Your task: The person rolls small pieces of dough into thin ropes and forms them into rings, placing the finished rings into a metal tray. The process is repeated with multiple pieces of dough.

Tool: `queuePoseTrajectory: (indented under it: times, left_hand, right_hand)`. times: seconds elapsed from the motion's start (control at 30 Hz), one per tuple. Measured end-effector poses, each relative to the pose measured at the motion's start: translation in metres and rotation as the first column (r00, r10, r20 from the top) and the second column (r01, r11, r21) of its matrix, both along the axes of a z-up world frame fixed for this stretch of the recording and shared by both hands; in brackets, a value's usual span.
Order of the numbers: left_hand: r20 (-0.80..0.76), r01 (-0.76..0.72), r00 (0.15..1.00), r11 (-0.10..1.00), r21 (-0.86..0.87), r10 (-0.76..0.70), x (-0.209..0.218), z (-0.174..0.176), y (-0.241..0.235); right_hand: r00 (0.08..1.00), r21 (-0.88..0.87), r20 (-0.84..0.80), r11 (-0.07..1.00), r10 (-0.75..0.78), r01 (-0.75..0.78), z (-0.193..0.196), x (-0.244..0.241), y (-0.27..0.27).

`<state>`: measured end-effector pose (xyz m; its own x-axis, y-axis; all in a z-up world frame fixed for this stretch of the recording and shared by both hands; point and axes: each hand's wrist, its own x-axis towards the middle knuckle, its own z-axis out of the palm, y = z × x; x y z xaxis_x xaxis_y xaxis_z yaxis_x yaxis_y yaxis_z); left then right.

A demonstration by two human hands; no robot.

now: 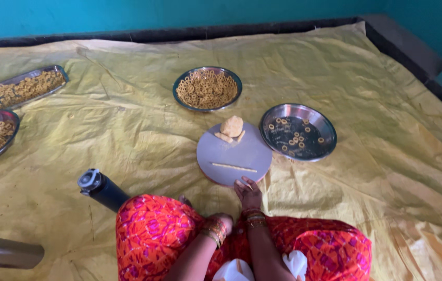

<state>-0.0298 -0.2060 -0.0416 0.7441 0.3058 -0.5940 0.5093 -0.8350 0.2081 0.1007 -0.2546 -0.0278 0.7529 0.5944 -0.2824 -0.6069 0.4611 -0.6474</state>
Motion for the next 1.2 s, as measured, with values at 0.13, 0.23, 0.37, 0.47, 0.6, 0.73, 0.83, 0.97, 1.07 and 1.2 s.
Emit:
queuePoseTrajectory:
  times: [0.13,0.23,0.37,0.47,0.6,0.73,0.83,0.97,1.07,1.2]
  left_hand:
    - [0.041,-0.001,0.999,0.999,-0.041,0.003,-0.016,0.026,0.002]
    - [0.034,-0.03,0.999,0.993,-0.112,0.034,-0.017,0.043,0.009]
    - [0.059,-0.014,0.998,0.994,-0.108,0.02,-0.017,0.036,0.01]
    - [0.09,0.026,0.996,0.991,-0.13,-0.014,-0.017,0.024,0.01]
    - [0.115,0.139,0.986,0.979,-0.15,-0.122,-0.012,0.027,0.009]
    - [0.166,0.255,0.957,0.962,-0.102,-0.237,-0.015,0.057,0.048]
    - [0.291,0.308,0.906,0.95,0.046,-0.308,-0.009,0.088,0.078]
    - [0.438,-0.191,0.87,0.974,-0.123,0.226,0.007,0.106,0.127]
    - [0.63,-0.421,0.644,0.889,-0.182,0.434,0.015,0.097,0.143]
    - [0.773,-0.356,0.389,0.856,-0.376,0.501,0.046,0.08,0.14]
  right_hand:
    - [0.995,-0.085,0.069,0.994,-0.068,0.074,-0.019,0.004,0.007]
    - [0.997,0.108,-0.035,0.991,-0.073,0.077,-0.026,0.011,0.009]
    - [0.972,-0.08,0.205,0.988,-0.115,0.134,-0.03,0.008,0.011]
    - [0.72,-0.679,0.601,0.696,0.346,0.232,-0.022,0.001,0.015]
    - [0.093,-0.678,0.499,0.321,0.862,0.662,-0.005,0.004,0.05]
    - [0.092,-0.742,0.122,0.029,0.988,0.669,0.005,0.034,0.072]
    - [0.034,-0.742,0.097,0.05,0.995,0.668,0.013,0.063,0.083]
    - [-0.083,-0.744,-0.01,0.048,0.996,0.666,0.02,0.051,0.068]
    - [-0.139,-0.817,-0.123,-0.021,0.983,0.576,0.029,0.024,0.037]
    - [-0.165,-0.819,-0.157,-0.035,0.974,0.572,0.033,0.028,0.047]
